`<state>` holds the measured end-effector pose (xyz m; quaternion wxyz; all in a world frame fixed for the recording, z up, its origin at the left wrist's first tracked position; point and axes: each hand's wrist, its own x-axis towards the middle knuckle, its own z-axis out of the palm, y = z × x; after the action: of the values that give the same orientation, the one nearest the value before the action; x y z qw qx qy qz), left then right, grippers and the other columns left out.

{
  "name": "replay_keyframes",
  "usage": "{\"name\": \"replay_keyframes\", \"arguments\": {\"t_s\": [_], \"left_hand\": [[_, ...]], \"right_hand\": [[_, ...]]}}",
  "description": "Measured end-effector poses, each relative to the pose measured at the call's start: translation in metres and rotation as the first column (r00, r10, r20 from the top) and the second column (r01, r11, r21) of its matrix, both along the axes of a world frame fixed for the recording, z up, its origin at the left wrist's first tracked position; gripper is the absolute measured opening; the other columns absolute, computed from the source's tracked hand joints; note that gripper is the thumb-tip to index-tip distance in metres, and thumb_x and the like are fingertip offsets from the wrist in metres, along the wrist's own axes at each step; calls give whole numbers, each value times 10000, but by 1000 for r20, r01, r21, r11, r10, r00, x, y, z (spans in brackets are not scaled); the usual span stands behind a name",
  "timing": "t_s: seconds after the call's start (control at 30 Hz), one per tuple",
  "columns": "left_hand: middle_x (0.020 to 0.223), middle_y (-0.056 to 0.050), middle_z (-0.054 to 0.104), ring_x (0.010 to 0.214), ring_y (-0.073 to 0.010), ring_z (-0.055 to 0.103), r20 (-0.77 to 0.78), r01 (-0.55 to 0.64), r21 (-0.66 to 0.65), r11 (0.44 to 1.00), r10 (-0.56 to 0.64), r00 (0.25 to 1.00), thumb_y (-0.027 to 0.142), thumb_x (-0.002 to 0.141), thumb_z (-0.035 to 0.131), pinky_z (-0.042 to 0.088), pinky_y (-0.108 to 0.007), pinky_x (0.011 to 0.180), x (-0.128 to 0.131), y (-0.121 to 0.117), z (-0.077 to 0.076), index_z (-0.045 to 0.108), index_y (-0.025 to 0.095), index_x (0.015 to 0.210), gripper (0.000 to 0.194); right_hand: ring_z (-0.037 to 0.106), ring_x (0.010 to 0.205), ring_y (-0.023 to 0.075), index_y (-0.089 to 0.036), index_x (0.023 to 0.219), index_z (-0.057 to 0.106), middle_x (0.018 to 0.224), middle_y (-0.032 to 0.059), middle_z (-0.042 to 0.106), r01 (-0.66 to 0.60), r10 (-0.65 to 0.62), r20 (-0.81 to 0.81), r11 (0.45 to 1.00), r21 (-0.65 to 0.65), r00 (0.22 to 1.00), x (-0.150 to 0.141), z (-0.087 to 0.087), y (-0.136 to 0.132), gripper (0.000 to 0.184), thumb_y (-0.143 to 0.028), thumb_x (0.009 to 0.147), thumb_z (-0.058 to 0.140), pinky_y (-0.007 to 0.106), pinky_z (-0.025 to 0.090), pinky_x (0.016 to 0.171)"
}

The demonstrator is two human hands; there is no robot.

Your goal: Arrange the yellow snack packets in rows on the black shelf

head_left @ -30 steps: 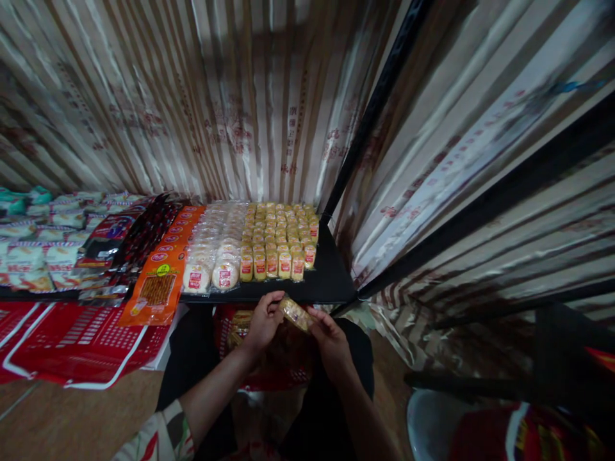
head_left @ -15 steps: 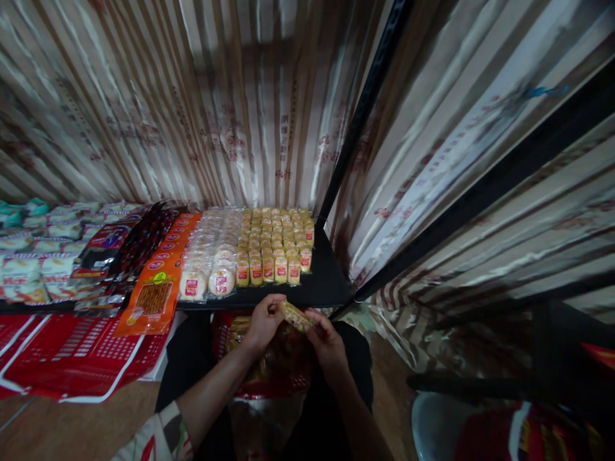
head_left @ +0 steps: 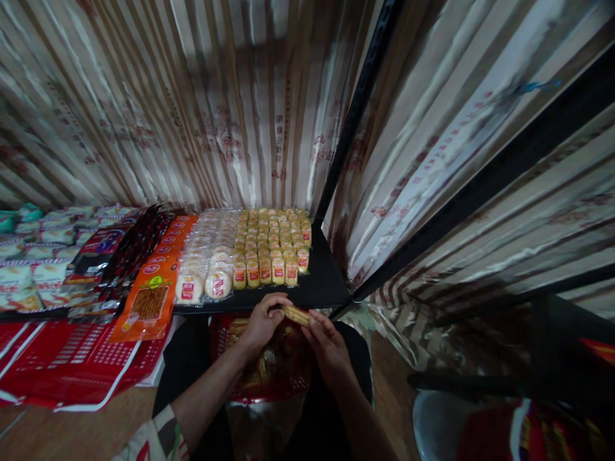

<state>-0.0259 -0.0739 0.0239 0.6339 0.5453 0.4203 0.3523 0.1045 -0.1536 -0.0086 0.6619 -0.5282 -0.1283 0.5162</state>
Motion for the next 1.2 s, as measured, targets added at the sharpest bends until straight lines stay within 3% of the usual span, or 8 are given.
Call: {"name": "replay_keyframes", "arguments": {"t_s": [0.27,0.43,0.53,0.63,0.83,0.9,1.03,1.2], "left_hand": [[969,-48,669,915,-183,607,137,15,-242,970,19,990,131,614,582,461,-278,809,9,-1,3,630,164,937,328],[796,-16,659,733,-131,598,75,35,-226,974,-19,997,207,688,573,454,-229,686,16,-4,2,598,150,926,246],[814,-13,629,742,-121,582,21,-13,-121,993,16,1000,171,700,550,451,-216,677,27,-7,-2,575,152,916,218],[916,-26,594,817,-123,572,-26,-79,48,996,81,996,144,722,513,461,-226,718,42,-11,-6,568,165,933,219],[887,-30,548,851,-137,551,-183,-99,359,928,174,968,62,720,444,479,-274,769,73,-10,-6,555,172,835,194],[907,-41,568,910,-156,546,-265,-42,454,890,180,947,44,716,442,469,-323,855,79,-5,-4,563,169,850,220],[1169,-85,547,1153,-218,459,-460,147,600,786,189,867,39,706,457,383,-406,1022,87,9,3,600,164,973,328],[1385,-134,417,1353,-318,213,-662,391,648,653,230,714,87,727,472,257,-512,1093,98,24,0,591,106,1110,402]], "right_hand": [[645,887,209,-233,1042,576,994,27,679,61,-60,-16,996,58,998,3,5,3,484,-358,611,758,335,516,794],[618,967,218,-265,1205,490,1150,50,623,44,-43,-9,994,104,999,11,12,9,632,-360,632,739,328,511,808],[626,945,202,-271,1260,426,1185,58,600,86,-86,-3,991,102,996,14,19,15,696,-377,644,730,304,517,768],[650,847,186,-244,1229,435,1076,46,645,100,-101,10,993,64,995,14,24,19,674,-392,641,730,294,523,724],[633,919,190,-217,1169,470,957,21,666,114,-118,177,993,34,977,24,22,35,618,-357,621,719,293,499,813],[622,952,192,-202,1172,482,1000,41,660,139,-151,256,988,62,955,36,16,48,614,-347,617,702,305,485,848],[630,928,205,-168,1215,477,1033,83,658,158,-189,433,982,108,881,68,3,84,606,-335,650,620,370,485,864],[616,979,208,-143,1275,428,1142,132,612,133,-198,639,980,148,743,102,-11,132,599,-291,704,528,394,471,905]]}}
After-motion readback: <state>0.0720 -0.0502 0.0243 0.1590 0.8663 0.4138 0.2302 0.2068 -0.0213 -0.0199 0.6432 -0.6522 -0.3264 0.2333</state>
